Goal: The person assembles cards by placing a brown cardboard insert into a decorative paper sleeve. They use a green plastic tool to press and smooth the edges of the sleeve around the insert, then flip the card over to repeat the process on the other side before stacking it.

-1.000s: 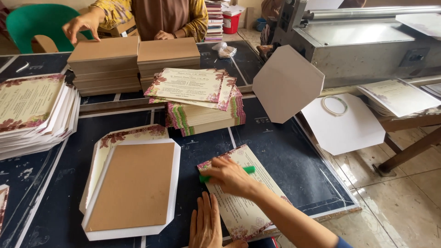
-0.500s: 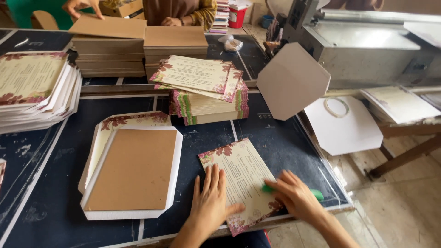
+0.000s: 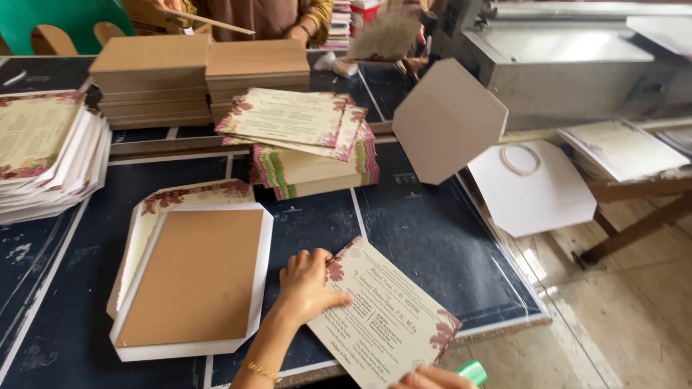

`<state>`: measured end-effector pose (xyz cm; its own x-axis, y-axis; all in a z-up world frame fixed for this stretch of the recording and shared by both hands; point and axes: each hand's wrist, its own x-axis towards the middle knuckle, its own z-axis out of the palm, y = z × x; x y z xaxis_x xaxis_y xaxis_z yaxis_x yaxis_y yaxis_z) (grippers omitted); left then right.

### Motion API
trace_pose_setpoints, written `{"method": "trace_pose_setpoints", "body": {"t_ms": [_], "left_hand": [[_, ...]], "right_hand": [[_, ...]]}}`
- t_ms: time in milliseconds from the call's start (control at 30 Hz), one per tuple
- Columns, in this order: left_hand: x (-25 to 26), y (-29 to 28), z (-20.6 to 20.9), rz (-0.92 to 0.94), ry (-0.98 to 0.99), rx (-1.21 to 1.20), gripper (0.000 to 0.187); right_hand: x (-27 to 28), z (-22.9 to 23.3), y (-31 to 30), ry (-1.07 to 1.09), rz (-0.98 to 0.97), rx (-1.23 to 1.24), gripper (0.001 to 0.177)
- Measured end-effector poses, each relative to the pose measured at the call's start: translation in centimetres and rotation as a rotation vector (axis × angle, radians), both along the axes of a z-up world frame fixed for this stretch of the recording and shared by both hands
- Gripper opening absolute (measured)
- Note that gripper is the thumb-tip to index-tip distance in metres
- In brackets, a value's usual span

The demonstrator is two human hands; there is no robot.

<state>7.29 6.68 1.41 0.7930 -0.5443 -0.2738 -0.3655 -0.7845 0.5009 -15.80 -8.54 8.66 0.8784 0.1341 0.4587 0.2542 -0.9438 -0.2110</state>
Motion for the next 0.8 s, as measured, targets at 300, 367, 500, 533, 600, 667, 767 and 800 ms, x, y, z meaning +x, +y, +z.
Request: {"method": "trace_pose_setpoints", "body": {"t_ms": [300,367,500,533,600,667,767,800], "left_hand": [[-3.8,11.7,1.2,0.596,0.471,-1.126,0.014],[-4.6,11.6,1.3,0.627,0.497,-1.159,0.012],[-3.8,11.8,0.9,0.648,0.489,-1.095,0.020],[-3.1,12.4,1.2,0.644,0.484,-1.096,0.020],[-2.1,13.8,1.8,0.453,-0.248,-0.616,0.045],[-1.0,13.1,1.2,0.413,-0.469,-0.505,0.039],[1.4,10.3,-1.4,0.328,-0.773,-0.240,0.034],[2.3,9.1,-2.5,0.280,-0.852,-0.085,0.038]], "right_hand": [[-1.0,-10.7,-7.9,0.531,-0.439,0.496,0.040],[-1.0,-15.6,-6.5,0.629,-0.485,0.882,0.073],[2.7,-3.2,1.1,0.579,-0.344,1.724,0.027],[4.0,-2.1,0.8,0.573,-0.340,1.725,0.027],[6.3,-0.2,0.5,0.299,0.014,1.503,0.022],[10.5,3.0,0.6,0.242,0.029,1.461,0.028],[17.2,6.1,0.1,0.152,0.090,1.403,0.035],[19.6,6.7,-0.1,0.118,0.129,1.395,0.035]]}}
